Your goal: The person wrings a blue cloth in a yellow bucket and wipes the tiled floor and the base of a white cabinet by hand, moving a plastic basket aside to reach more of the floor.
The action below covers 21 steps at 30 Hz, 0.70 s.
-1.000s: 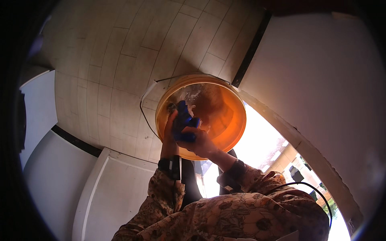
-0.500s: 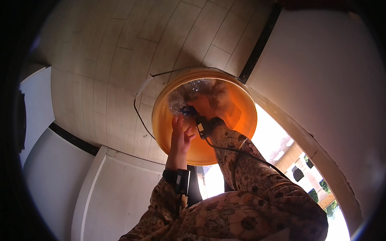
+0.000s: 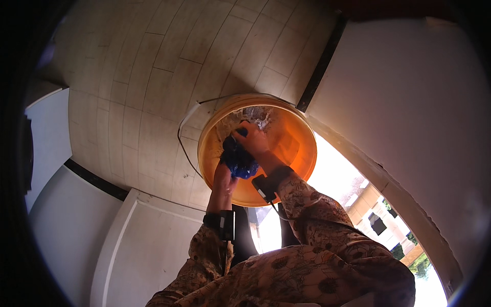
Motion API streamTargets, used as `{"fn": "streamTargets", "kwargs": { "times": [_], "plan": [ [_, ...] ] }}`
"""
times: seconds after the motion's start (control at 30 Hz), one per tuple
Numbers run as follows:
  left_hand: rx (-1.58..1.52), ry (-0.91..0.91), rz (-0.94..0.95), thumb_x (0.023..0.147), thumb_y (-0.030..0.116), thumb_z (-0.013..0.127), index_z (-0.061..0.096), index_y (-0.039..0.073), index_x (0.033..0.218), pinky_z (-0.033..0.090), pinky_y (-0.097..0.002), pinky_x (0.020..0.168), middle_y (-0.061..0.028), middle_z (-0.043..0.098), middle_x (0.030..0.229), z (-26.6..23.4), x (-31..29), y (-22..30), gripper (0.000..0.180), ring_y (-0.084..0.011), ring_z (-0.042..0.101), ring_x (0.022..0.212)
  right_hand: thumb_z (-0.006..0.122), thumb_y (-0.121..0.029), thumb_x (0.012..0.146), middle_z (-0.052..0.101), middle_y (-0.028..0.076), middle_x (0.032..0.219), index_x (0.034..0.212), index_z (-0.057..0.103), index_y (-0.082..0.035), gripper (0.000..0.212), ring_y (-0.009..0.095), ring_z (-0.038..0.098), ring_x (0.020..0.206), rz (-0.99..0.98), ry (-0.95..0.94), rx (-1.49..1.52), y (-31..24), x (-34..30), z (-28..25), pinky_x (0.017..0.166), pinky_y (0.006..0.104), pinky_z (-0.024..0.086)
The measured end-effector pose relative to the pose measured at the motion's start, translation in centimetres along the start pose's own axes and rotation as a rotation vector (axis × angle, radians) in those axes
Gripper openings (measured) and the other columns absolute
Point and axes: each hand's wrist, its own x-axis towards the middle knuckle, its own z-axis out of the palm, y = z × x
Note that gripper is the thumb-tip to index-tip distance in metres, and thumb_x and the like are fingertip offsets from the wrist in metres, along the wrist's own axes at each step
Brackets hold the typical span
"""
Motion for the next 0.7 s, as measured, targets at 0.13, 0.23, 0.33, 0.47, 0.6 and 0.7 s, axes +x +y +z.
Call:
{"fn": "streamTargets", "kwargs": {
  "times": [0.13, 0.23, 0.33, 0.47, 0.6, 0.7],
  "plan": [
    [0.215, 0.261, -0.056, 0.088, 0.04, 0.057, 0.039, 0.012, 0.13, 0.035, -0.0495, 0.098, -0.0098, 0.049, 0.126, 1.8, -0.5, 0.2, 0.054, -0.0214, 0.048, 0.116, 0.064, -0.038, 0.078, 0.057, 0.021, 0.104, 0.106, 0.059, -0.015, 0.037, 0.038, 0.056, 0.098, 0.107, -0.124, -0.359, 6.8, 5.2, 0.6, 0.083, 0.0439, 0.046],
    [0.312, 0.276, -0.097, 0.087, 0.043, 0.056, 0.02, 0.018, 0.14, 0.021, -0.0584, 0.103, -0.0119, 0.028, 0.142, 2.1, -0.6, 0.1, 0.068, -0.0355, 0.026, 0.132, 0.065, -0.036, 0.077, 0.053, 0.018, 0.113, 0.112, 0.059, -0.02, 0.039, 0.037, 0.054, 0.101, 0.384, -0.028, -0.241, 9.5, 5.8, 1.5, 0.083, 0.0426, 0.046],
    [0.325, 0.216, -0.147, 0.086, 0.046, 0.056, 0.007, 0.022, 0.143, 0.019, -0.0613, 0.102, -0.012, 0.016, 0.147, 3.4, -1.3, -0.3, 0.079, -0.0471, 0.016, 0.132, 0.069, -0.029, 0.074, 0.054, 0.016, 0.106, 0.108, 0.059, -0.016, 0.037, 0.033, 0.056, 0.094, 0.049, -0.153, -0.291, 10.5, 2.0, 0.7, 0.081, 0.0396, 0.046],
    [0.024, 0.256, -0.268, 0.085, 0.054, 0.053, 0.022, 0.02, 0.14, 0.024, -0.0605, 0.1, -0.0148, 0.03, 0.139, 0.9, -2.1, -0.5, 0.071, -0.0394, 0.033, 0.125, 0.074, -0.024, 0.07, 0.057, 0.014, 0.081, 0.081, 0.058, -0.007, 0.026, 0.027, 0.057, 0.076, 0.118, -0.292, 0.195, 0.2, -6.6, -2.6, 0.067, 0.0348, 0.044],
    [-0.524, -0.351, -0.299, 0.085, 0.05, 0.055, 0.042, 0.013, 0.127, 0.051, -0.046, 0.079, -0.0118, 0.058, 0.106, -2.7, -2.4, 0.0, 0.057, -0.0282, 0.061, 0.093, 0.076, -0.019, 0.068, 0.05, 0.009, 0.076, 0.072, 0.056, -0.008, 0.024, 0.025, 0.054, 0.07, -0.215, -0.467, 0.251, -9.3, -13.5, -9.8, 0.061, 0.0349, 0.042],
    [-0.305, -0.166, -0.247, 0.087, 0.022, 0.056, 0.055, 0.005, 0.11, 0.055, -0.0353, 0.063, -0.0098, 0.064, 0.086, 1.1, -5.6, -2.3, 0.029, -0.0214, 0.065, 0.069, 0.079, -0.012, 0.063, 0.053, 0.008, 0.079, 0.073, 0.058, -0.009, 0.024, 0.024, 0.055, 0.074, -0.304, -0.589, 0.173, -11.9, -15.0, -15.1, 0.065, 0.0327, 0.042]
  ]
}}
